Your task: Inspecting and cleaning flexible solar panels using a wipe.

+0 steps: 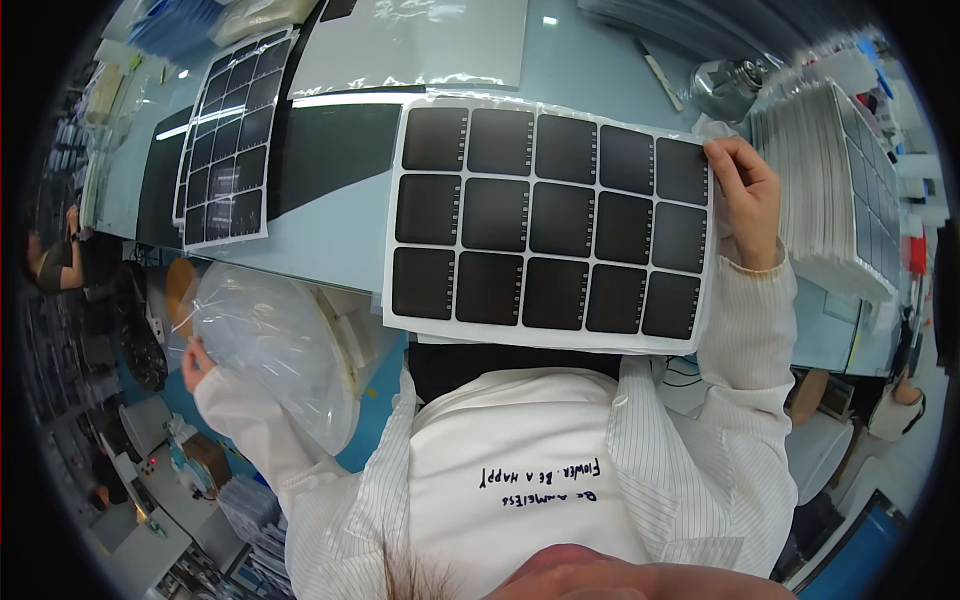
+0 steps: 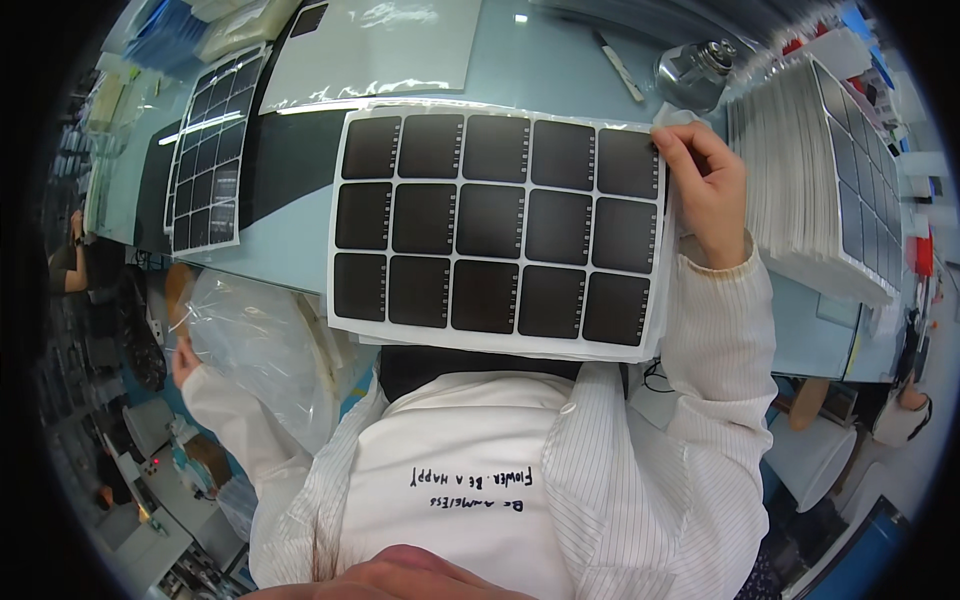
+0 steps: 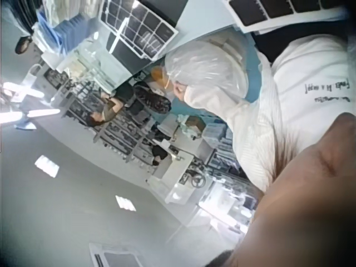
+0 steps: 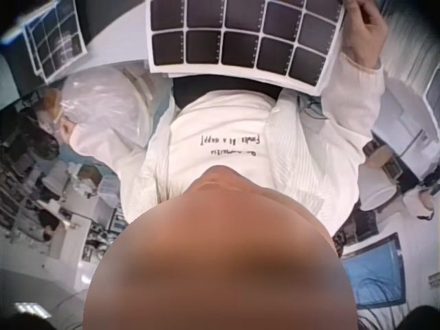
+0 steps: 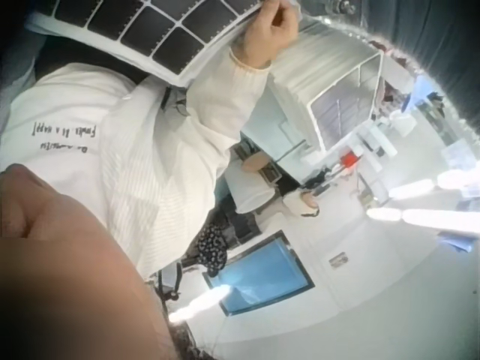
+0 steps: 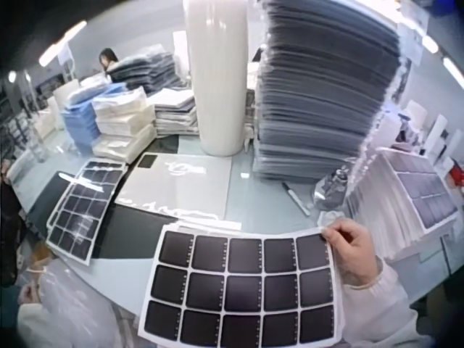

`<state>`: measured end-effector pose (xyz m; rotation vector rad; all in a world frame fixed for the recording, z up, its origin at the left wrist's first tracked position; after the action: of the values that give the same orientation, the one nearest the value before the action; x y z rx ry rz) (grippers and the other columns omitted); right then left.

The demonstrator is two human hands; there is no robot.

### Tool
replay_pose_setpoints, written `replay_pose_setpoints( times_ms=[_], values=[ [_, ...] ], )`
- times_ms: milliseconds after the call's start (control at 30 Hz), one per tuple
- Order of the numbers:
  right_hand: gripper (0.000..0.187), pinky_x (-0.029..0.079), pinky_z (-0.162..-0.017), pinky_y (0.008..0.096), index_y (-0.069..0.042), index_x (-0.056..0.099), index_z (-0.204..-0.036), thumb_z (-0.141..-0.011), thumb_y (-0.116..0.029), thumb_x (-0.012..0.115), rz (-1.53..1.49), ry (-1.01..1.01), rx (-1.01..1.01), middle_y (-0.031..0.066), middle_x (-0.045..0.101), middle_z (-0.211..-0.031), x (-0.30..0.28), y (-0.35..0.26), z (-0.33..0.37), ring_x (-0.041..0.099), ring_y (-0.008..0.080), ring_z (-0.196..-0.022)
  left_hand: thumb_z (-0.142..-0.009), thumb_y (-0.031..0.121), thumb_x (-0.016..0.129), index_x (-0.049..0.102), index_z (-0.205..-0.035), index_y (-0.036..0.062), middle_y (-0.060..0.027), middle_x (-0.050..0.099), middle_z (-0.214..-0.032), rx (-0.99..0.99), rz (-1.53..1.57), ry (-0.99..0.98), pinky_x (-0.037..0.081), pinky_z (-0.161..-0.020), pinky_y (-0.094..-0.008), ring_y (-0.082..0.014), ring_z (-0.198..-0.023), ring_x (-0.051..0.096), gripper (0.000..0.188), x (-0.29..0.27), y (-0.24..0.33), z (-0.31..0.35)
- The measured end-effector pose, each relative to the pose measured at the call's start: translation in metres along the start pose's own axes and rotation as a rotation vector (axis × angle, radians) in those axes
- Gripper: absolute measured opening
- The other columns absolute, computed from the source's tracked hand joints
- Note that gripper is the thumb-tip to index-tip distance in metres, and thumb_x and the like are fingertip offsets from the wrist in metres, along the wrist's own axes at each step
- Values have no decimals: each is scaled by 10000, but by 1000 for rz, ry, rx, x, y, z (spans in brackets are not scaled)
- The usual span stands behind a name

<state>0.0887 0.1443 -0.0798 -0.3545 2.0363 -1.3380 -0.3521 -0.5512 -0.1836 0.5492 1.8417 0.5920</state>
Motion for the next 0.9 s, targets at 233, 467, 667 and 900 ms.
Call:
replay_pose_setpoints(
  times_ms=[233, 467, 667, 900],
  values=[
    [122, 284, -479, 163, -3, 616, -871, -827, -115, 604, -45, -226, 318, -36, 516, -684, 0, -4, 8, 385, 23, -543, -771, 25, 587, 623, -764, 23, -59, 587, -792, 766, 340, -473, 413, -729, -269, -180, -772, 537, 37, 44, 342, 120],
    [82, 288, -394, 171, 3, 614, -818, -789, -73, 628, -138, -499, 504, 12, 549, -612, 15, -3, 37, 406, 27, -427, -785, 81, 580, 507, -671, -11, -64, 454, -645, 640, 234, -942, 349, -589, -274, -191, -622, 428, 164, 124, 413, 198],
    [57, 295, -343, 168, 16, 607, -781, -780, -37, 625, -211, -513, 573, 34, 570, -601, 26, -13, 40, 440, 33, -394, -821, 93, 529, 426, -646, -4, -48, 393, -616, 709, 370, -1171, 313, -574, -261, -156, -607, 364, 225, 141, 402, 190],
    [79, 337, -347, 175, 30, 605, -748, -791, -36, 610, -353, -653, 627, 88, 616, -628, 38, -18, 48, 481, 57, -392, -812, 104, 541, 405, -612, 11, -34, 388, -608, 704, 494, -1299, 286, -571, -258, -148, -606, 342, 259, 136, 406, 192]
  ],
)
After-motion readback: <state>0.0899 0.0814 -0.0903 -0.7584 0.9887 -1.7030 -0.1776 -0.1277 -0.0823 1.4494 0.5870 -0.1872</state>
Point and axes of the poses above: each hand's wrist, its own z-axis away from the middle knuckle, its own x-axis out of the palm, y = z × x, the point moved 9 cm from there along -z, towards the middle knuckle
